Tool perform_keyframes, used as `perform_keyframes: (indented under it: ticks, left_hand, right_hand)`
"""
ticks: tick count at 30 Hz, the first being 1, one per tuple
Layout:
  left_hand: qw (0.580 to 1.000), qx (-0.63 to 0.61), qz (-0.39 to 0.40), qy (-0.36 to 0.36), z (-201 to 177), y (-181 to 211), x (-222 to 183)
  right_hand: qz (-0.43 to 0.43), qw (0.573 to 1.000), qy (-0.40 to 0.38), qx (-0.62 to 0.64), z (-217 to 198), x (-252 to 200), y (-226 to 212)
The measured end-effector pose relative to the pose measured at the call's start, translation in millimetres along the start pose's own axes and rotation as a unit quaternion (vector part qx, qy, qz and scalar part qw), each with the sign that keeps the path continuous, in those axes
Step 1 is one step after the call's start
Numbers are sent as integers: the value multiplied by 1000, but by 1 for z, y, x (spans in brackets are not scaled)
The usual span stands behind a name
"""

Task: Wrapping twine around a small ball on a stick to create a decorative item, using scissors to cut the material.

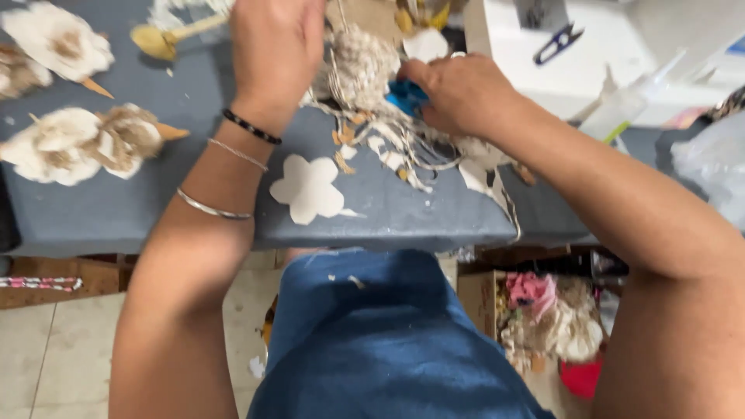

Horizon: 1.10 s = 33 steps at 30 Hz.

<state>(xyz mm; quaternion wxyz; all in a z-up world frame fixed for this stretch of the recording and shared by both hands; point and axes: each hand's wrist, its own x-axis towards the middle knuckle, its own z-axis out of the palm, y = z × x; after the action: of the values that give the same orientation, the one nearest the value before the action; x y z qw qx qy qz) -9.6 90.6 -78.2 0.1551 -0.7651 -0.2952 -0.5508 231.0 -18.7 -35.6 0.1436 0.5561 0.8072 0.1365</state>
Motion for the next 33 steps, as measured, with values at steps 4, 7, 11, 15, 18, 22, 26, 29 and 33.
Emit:
perform_keyframes:
  ticks: [4, 7, 11, 15, 18, 22, 26, 29, 33]
  left_hand:
    - [992, -126, 24, 1, -23, 15, 19]
    - [990, -142, 21, -7, -23, 13, 22]
    - [989, -147, 14, -23, -16, 12, 18]
    - [989, -145, 3, -28, -17, 10, 17]
    - [988, -152, 5, -21, -19, 9, 18]
    - [988, -154, 11, -22, -19, 10, 20]
    - [983, -181, 5, -19, -22, 11, 21]
    - [982, -187, 18, -26, -27, 14, 25]
    - [982, -183, 22, -44, -28, 16, 27]
  right_hand:
    - [47, 988, -138, -50, -30, 17, -3]
    - [57, 985, -126, -102, -57, 14, -5]
    - [78, 978, -120, -151, -82, 1, 2]
    - [86, 948, -106, -289, -97, -30, 16]
    - [95, 946, -130, -282, -121, -53, 16]
    - [136, 950, -118, -256, -124, -74, 31]
    - [166, 968, -189, -12, -154, -70, 3]
    - [108, 974, -193, 38, -131, -56, 0]
    - [69, 988, -115, 69, -103, -39, 11]
